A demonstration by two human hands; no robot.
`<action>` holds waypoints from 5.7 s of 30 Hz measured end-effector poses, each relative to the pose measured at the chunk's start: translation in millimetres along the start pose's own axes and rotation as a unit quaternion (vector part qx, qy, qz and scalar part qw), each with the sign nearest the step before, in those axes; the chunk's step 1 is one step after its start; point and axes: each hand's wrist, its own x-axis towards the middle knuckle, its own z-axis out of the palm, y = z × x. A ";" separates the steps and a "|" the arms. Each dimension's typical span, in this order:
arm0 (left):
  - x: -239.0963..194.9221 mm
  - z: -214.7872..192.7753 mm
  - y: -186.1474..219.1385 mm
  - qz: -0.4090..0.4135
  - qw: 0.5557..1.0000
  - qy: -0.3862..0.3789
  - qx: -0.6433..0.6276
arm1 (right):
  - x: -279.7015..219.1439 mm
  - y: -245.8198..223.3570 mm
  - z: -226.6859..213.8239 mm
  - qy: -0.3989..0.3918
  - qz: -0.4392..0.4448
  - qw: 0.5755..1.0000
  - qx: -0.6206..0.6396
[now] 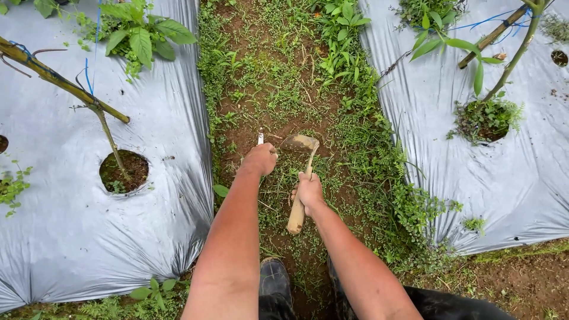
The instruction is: Using a small hand hoe to remove weeds from the soil between rows of plants covered in plastic mulch.
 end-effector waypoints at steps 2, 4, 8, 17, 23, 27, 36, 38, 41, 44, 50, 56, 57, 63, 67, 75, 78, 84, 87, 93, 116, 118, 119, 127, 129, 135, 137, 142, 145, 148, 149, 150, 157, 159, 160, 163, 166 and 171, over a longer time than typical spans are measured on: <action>-8.0 -2.2 1.9 0.003 1.000 -0.003 0.002 | 15.0 -5.3 -6.8 0.040 -0.007 0.999 0.018; -11.1 -5.8 1.9 0.007 1.000 -0.004 0.012 | 34.3 -10.7 -13.0 0.080 -0.015 0.996 0.044; 10.3 5.6 -12.7 -0.007 1.000 0.000 0.008 | 64.2 -21.4 -21.3 0.149 -0.040 0.986 0.055; 5.1 3.3 -7.4 -0.003 1.000 -0.014 0.014 | 41.5 -14.1 7.2 -0.007 0.002 1.000 -0.019; 9.9 5.7 -18.6 -0.004 1.000 -0.003 0.000 | 62.5 -32.4 -20.3 0.084 -0.033 0.996 0.009; 13.7 6.5 -31.4 -0.007 1.000 0.014 -0.004 | 73.1 -27.5 -26.5 0.109 -0.043 0.993 0.019; 15.1 5.9 -29.2 -0.001 1.000 0.013 -0.010 | -4.3 -0.5 18.4 -0.068 0.014 0.996 -0.057; 10.3 1.4 -27.8 -0.004 1.000 0.015 -0.020 | 11.8 -3.9 10.2 -0.034 0.001 0.999 -0.042; 20.2 8.3 -49.6 -0.019 0.999 0.012 -0.028 | 19.9 -12.8 -6.6 0.037 -0.014 0.999 -0.006; 18.3 5.3 -63.4 -0.038 0.999 0.011 -0.020 | 30.0 -11.0 -13.2 0.085 -0.028 0.996 0.016; 42.5 25.3 -106.5 -0.062 0.997 0.018 -0.051 | -25.5 28.5 24.3 0.012 0.022 0.999 -0.046; 54.2 35.7 -111.2 -0.093 0.996 0.003 0.011 | -45.2 6.8 27.4 -0.038 0.016 0.998 -0.048; 63.8 40.4 -114.4 -0.095 0.995 0.006 0.008 | -44.5 -2.1 26.0 -0.027 0.006 0.999 -0.045; 50.6 36.0 -86.9 -0.087 0.996 0.033 -0.001 | 2.2 -26.4 4.2 0.044 -0.025 0.999 -0.005; 70.3 60.6 -95.9 -0.092 0.995 0.047 -0.018 | -7.4 -10.1 10.2 0.035 -0.003 0.998 -0.042; 85.8 72.2 -89.0 -0.165 0.983 0.074 0.013 | -2.2 -38.9 5.7 0.022 -0.012 0.997 -0.068; 93.1 72.9 -84.4 -0.183 0.981 0.067 0.008 | 34.7 -46.0 -13.0 0.089 -0.040 0.994 -0.050; 102.6 81.8 -90.8 -0.214 0.974 0.076 -0.002 | 47.2 -38.7 -6.7 0.079 -0.015 0.993 -0.082; 90.0 62.2 -84.9 -0.188 0.978 0.081 -0.039 | 7.7 -36.2 12.5 -0.032 0.019 0.992 -0.118; 103.1 76.8 -99.5 -0.167 0.977 0.098 -0.088 | 17.3 -38.3 6.2 -0.007 -0.005 0.996 -0.090; 100.7 64.2 -115.7 -0.169 0.978 0.096 -0.073 | 37.8 -44.6 17.0 -0.012 -0.052 0.992 -0.112; 109.1 73.9 -126.0 -0.155 0.982 0.086 -0.067 | 33.9 -36.6 21.3 -0.009 -0.058 0.992 -0.112; 118.4 79.9 -131.6 -0.159 0.983 0.078 -0.050 | 28.4 -29.6 24.5 -0.025 -0.048 0.991 -0.123; 108.3 67.4 -110.0 -0.139 0.985 0.049 0.093 | -24.7 0.2 22.1 -0.111 -0.020 0.976 -0.185; 66.8 45.2 -85.7 -0.096 0.993 0.033 0.065 | -19.8 -0.8 17.4 -0.046 -0.005 0.990 -0.133; 90.0 67.0 -107.4 -0.035 0.999 0.017 0.017 | 17.9 -7.0 -25.5 0.108 -0.063 0.992 -0.036; 102.7 75.2 -110.3 -0.036 0.999 0.019 0.009 | 14.7 -2.0 -19.7 0.108 -0.059 0.991 -0.044; 101.3 82.4 -90.1 -0.044 0.999 0.023 0.006 | -34.8 17.4 19.9 0.052 -0.010 0.992 -0.111; 98.9 84.8 -81.1 -0.033 0.999 0.028 0.018 | -56.3 22.9 28.7 -0.032 -0.001 0.987 -0.160; 89.6 82.0 -74.9 -0.043 0.999 0.024 0.007 | -47.1 18.6 16.5 -0.033 -0.010 0.989 -0.143; 79.9 77.2 -73.0 -0.042 0.999 0.018 0.003 | -42.7 15.3 10.6 -0.010 -0.019 0.992 -0.128; 69.5 73.1 -70.8 -0.041 0.999 0.011 -0.002 | -38.7 12.4 4.3 0.012 -0.027 0.993 -0.113; 54.1 73.2 -94.6 -0.031 0.998 0.009 0.049 | -8.2 28.6 -21.6 0.072 -0.055 0.996 -0.006; 38.8 57.6 -86.6 -0.025 0.999 0.034 0.018 | -24.7 43.0 -3.5 0.062 -0.025 0.998 -0.017; 28.3 47.3 -77.1 -0.023 0.999 0.037 0.021 | -38.1 48.1 6.5 0.062 -0.028 0.998 -0.014; 13.2 36.0 -57.8 -0.001 0.998 0.047 0.035 | -71.6 59.9 25.7 -0.035 0.008 0.997 -0.073; 25.9 44.5 -48.6 -0.002 0.999 0.047 0.019 | -70.7 56.3 19.8 -0.040 0.002 0.995 -0.089; -20.5 35.2 -18.7 0.027 0.999 -0.020 -0.040 | -45.2 28.7 -24.7 0.097 -0.032 0.995 0.002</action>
